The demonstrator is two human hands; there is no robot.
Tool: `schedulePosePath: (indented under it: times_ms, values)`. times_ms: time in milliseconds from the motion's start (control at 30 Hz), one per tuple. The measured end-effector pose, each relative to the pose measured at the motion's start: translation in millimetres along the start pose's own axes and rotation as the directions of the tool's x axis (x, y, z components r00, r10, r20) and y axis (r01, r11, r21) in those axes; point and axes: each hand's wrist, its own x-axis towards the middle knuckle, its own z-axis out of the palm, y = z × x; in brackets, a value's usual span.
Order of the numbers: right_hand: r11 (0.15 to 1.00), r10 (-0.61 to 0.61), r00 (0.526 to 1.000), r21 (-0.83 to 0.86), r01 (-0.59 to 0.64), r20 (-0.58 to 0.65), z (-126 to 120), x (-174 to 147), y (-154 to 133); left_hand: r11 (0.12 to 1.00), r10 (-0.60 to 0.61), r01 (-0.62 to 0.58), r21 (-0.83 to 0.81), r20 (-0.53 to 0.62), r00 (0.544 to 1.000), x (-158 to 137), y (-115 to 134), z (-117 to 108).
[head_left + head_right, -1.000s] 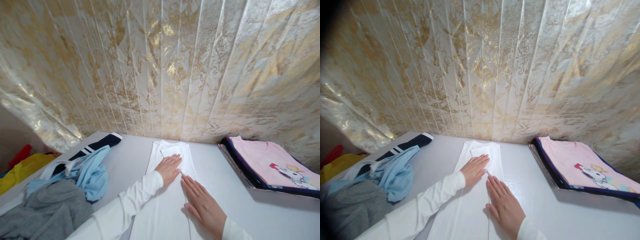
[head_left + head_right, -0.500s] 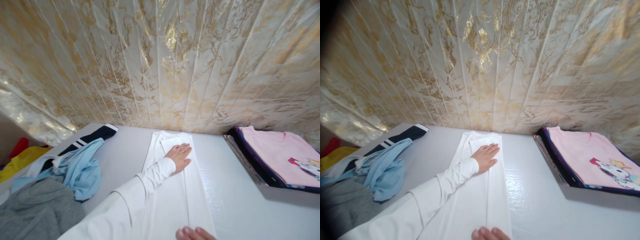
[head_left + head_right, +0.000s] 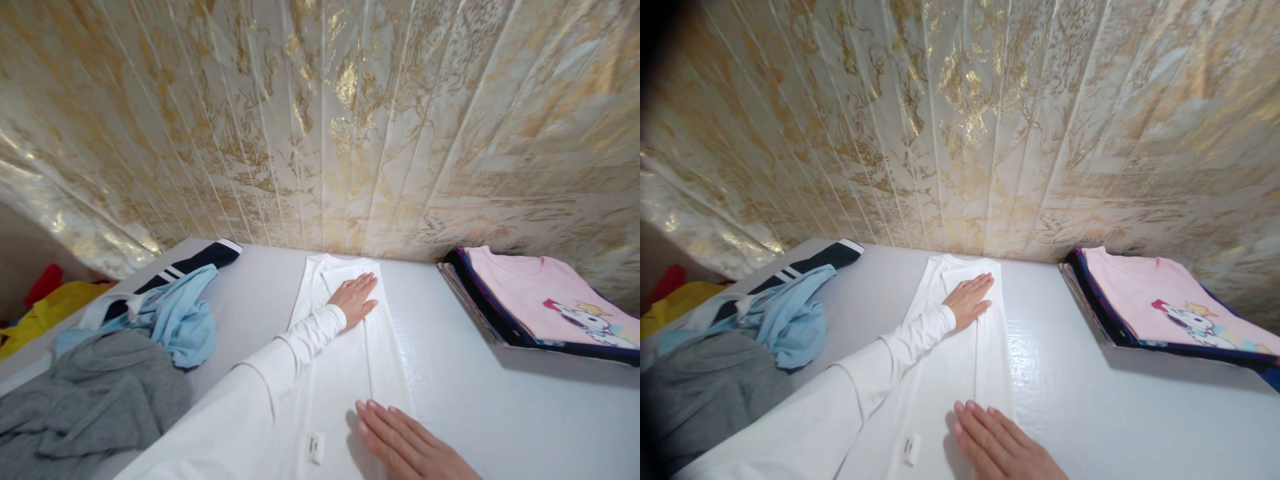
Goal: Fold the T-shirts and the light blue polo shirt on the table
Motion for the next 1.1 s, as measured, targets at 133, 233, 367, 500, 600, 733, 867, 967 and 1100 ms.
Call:
schedulePosePath:
  times_ms: [133, 233, 367, 500, 600, 733, 867, 967, 1100]
  values:
    - [0.999, 0.003, 0.999, 0.049, -0.005, 0.037, -17.1, 13.0, -2.7, 1.000, 0.017, -0.018, -0.016, -0.029, 0.999, -58.6, 21.8, -21.2]
    - [0.994, -0.035, 0.999, 0.104, 0.031, 0.037, -24.5, 19.0, -11.7, 0.989, 0.072, -0.081, -0.123, -0.079, 0.994, -126.8, 47.3, -31.2]
    - [0.978, -0.009, 1.000, 0.206, 0.010, -0.007, -25.2, 23.8, -24.1, 0.944, 0.092, -0.137, -0.302, -0.159, 0.983, -202.0, 83.7, -30.9]
    - [0.946, 0.049, 0.999, 0.321, -0.053, 0.022, -25.0, 24.1, -27.3, 0.962, 0.112, -0.144, -0.231, -0.146, 0.983, -228.5, 105.3, -17.6]
    - [0.934, 0.059, 0.997, 0.349, -0.074, 0.054, -30.7, 25.2, -26.0, 0.973, 0.090, -0.115, -0.199, -0.130, 0.987, -229.0, 106.7, -7.9]
    - [0.936, 0.031, 0.992, 0.345, -0.071, 0.118, -36.8, 25.7, -25.1, 0.972, 0.073, -0.089, -0.218, -0.084, 0.994, -227.8, 102.0, -0.4]
    - [0.931, 0.061, 0.993, 0.353, -0.092, 0.096, -35.2, 23.6, -22.4, 0.967, 0.115, -0.124, -0.225, -0.053, 0.992, -228.7, 100.9, 4.8]
    - [0.934, 0.076, 0.994, 0.344, -0.097, 0.075, -30.4, 24.1, -21.8, 0.963, 0.114, -0.121, -0.242, -0.043, 0.993, -228.2, 101.0, 6.1]
    - [0.941, 0.040, 0.997, 0.333, -0.059, 0.065, -28.4, 25.4, -25.0, 0.967, 0.111, -0.113, -0.227, -0.021, 0.994, -226.7, 101.5, 5.2]
